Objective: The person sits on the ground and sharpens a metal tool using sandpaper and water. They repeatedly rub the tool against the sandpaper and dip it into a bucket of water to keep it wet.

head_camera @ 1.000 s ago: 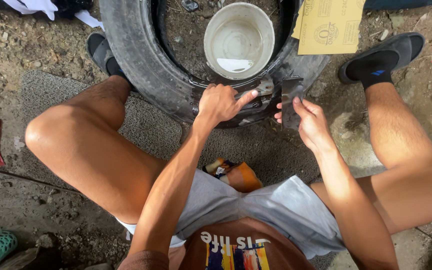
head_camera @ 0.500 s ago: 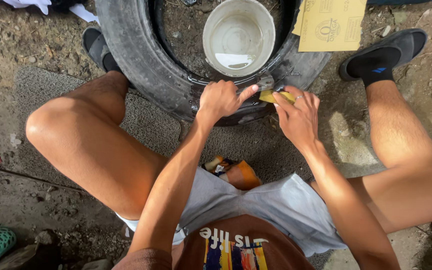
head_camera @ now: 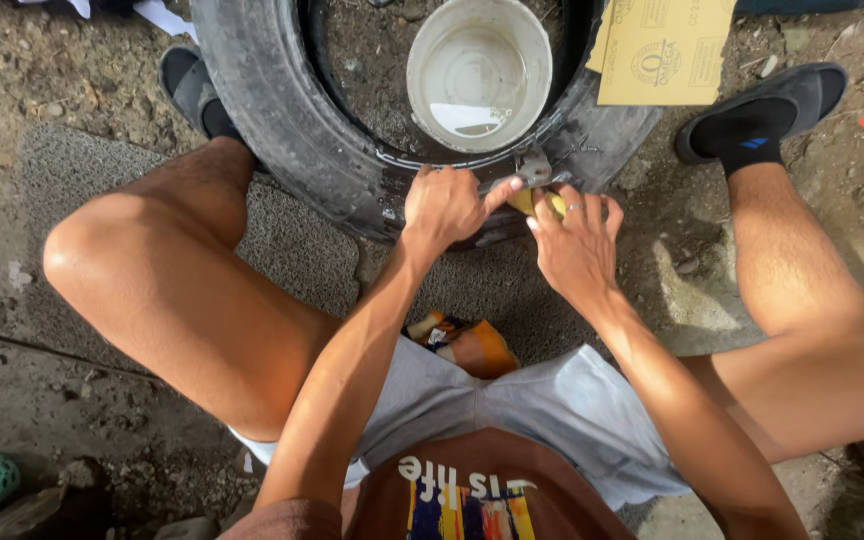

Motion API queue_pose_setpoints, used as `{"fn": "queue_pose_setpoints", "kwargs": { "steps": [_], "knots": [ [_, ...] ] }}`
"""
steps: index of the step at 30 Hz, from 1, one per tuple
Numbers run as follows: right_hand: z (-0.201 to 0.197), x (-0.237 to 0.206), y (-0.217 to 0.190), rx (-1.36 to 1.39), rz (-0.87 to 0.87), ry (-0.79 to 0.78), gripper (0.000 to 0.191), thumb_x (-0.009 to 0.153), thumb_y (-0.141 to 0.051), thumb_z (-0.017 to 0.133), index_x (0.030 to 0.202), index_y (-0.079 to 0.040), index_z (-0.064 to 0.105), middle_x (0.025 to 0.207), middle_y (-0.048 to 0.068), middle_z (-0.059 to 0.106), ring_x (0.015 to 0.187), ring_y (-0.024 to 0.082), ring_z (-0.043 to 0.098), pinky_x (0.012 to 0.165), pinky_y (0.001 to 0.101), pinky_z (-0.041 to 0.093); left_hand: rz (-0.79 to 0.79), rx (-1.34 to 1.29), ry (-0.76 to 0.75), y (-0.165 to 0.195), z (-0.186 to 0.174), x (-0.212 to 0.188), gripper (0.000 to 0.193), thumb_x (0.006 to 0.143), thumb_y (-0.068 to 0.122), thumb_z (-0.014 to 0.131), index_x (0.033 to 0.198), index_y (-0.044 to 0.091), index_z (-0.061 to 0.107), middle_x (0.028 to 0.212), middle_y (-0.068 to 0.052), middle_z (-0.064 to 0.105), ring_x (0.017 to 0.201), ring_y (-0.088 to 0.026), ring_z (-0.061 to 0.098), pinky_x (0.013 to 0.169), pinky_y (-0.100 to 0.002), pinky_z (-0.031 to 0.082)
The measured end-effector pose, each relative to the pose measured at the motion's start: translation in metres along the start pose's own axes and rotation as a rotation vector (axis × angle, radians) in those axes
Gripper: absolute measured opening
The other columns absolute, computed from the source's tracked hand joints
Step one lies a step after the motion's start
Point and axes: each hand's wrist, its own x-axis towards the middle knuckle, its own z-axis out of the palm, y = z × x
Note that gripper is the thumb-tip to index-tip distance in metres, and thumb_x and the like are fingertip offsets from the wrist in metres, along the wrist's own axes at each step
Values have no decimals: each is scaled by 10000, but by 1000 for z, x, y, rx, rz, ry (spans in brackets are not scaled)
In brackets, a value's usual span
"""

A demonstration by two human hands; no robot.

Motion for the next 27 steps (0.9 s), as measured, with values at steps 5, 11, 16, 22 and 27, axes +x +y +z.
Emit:
{"fn": "queue_pose_setpoints", "kwargs": {
  "steps": [5,11,16,22,27],
  "knots": [
    [0,5,2,-67,24,51,164,989,-195,670,1046,-64,750,1364,193,572,1244,352,508,1101,581,305,-12,-20,46,1,5,1,940,914,816,345,578,15,703,626,-237,670,695,-411,701,1001,-582,466],
    [0,11,8,-60,14,63,142,979,-179,673,1052,-96,763,1363,185,574,1270,366,495,1124,591,272,6,21,20,2,4,-6,940,925,801,327,569,12,695,606,-227,667,667,-384,705,1034,-602,438],
    [-4,7,7,40,16,81,162,987,-191,666,1057,-97,778,1382,179,562,1295,372,477,1126,584,265,-13,7,-7,3,3,-2,935,915,807,334,582,10,691,616,-235,667,658,-390,707,1038,-600,444],
    [9,15,8,80,16,48,128,972,-182,676,970,-103,777,1427,170,539,1324,342,465,1151,570,273,11,29,68,2,2,-5,940,928,809,349,603,1,701,637,-246,671,672,-392,704,997,-591,461],
    [11,18,12,105,31,112,148,991,-166,685,1082,-124,794,1414,124,567,1334,351,462,1153,564,288,-34,9,25,6,0,-7,934,905,802,340,604,0,710,656,-241,684,701,-395,711,1062,-588,446]
  ]
}}
